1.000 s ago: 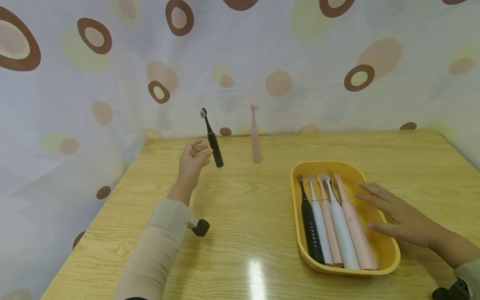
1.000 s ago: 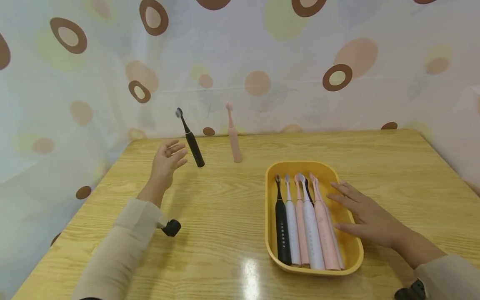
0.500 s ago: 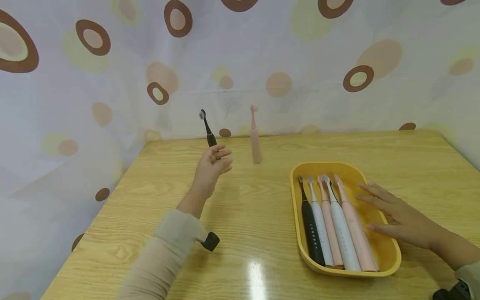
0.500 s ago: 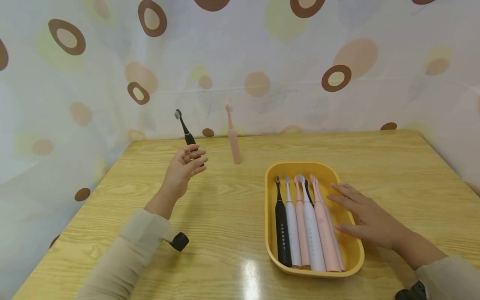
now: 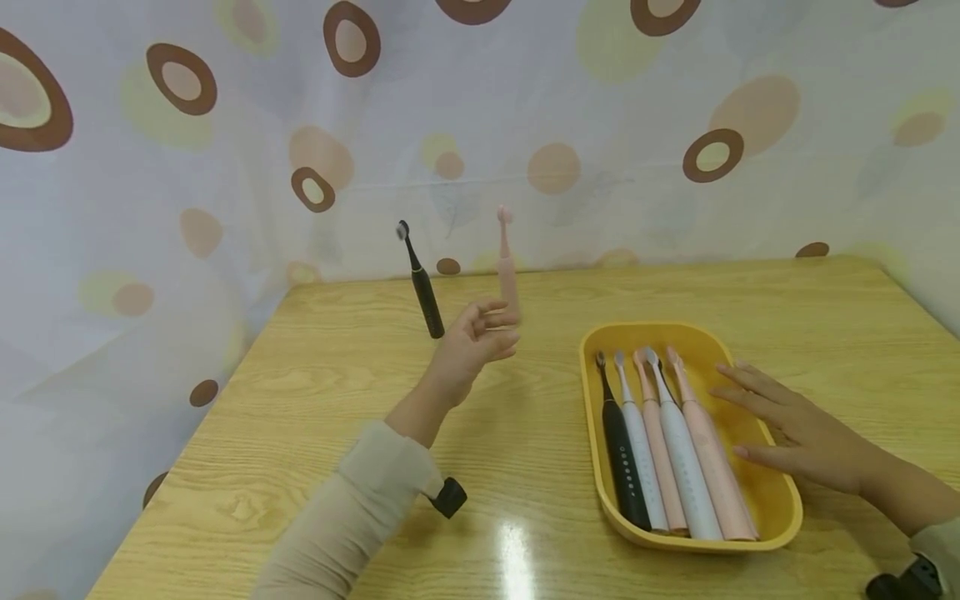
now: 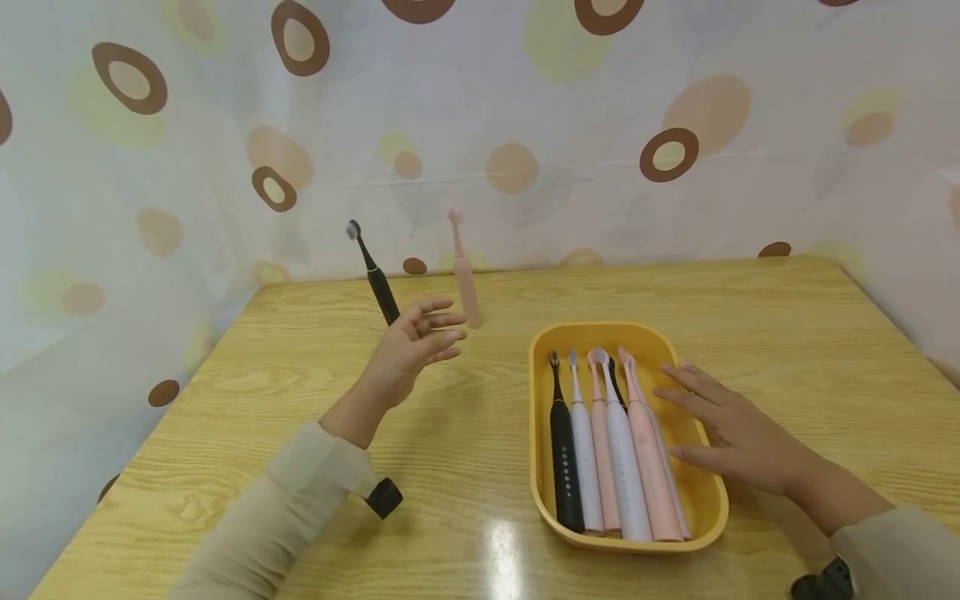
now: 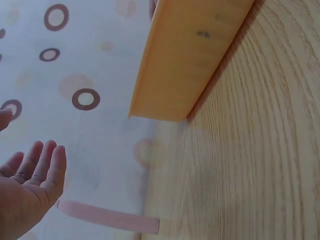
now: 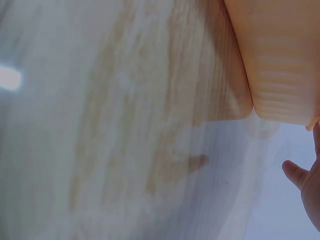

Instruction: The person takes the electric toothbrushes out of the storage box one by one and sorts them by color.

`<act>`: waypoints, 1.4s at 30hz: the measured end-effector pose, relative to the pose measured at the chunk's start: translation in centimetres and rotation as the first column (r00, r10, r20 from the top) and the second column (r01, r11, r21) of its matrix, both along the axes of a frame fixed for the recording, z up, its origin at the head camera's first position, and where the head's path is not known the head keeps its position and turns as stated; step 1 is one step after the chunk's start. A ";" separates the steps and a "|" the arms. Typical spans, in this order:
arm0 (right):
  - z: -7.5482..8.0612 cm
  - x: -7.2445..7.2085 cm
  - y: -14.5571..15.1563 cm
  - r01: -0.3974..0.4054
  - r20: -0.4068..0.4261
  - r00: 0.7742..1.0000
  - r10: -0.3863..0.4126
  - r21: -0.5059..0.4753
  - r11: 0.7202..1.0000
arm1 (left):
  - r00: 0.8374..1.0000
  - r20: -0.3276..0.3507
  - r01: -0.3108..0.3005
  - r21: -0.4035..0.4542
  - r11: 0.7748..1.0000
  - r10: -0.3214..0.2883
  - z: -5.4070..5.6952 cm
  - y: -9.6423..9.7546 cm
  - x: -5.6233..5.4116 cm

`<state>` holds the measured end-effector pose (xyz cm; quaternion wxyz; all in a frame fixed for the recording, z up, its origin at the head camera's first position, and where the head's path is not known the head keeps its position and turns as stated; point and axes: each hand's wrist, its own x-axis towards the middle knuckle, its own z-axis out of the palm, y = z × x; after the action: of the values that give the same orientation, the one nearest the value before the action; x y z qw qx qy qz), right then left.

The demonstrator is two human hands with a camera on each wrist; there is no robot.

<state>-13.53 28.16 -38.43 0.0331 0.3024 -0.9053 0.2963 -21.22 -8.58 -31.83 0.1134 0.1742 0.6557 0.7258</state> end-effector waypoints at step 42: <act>0.1 0.0 0.0 0.001 0.039 0.999 0.000 -0.028 1.000 | 0.890 0.118 0.446 -0.428 0.786 -0.441 -2.8 11.8 2.2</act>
<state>-13.50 28.15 -38.30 0.0199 0.2957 -0.9017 0.3150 -19.05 3.18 -34.60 0.3209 0.2885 0.7435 0.5109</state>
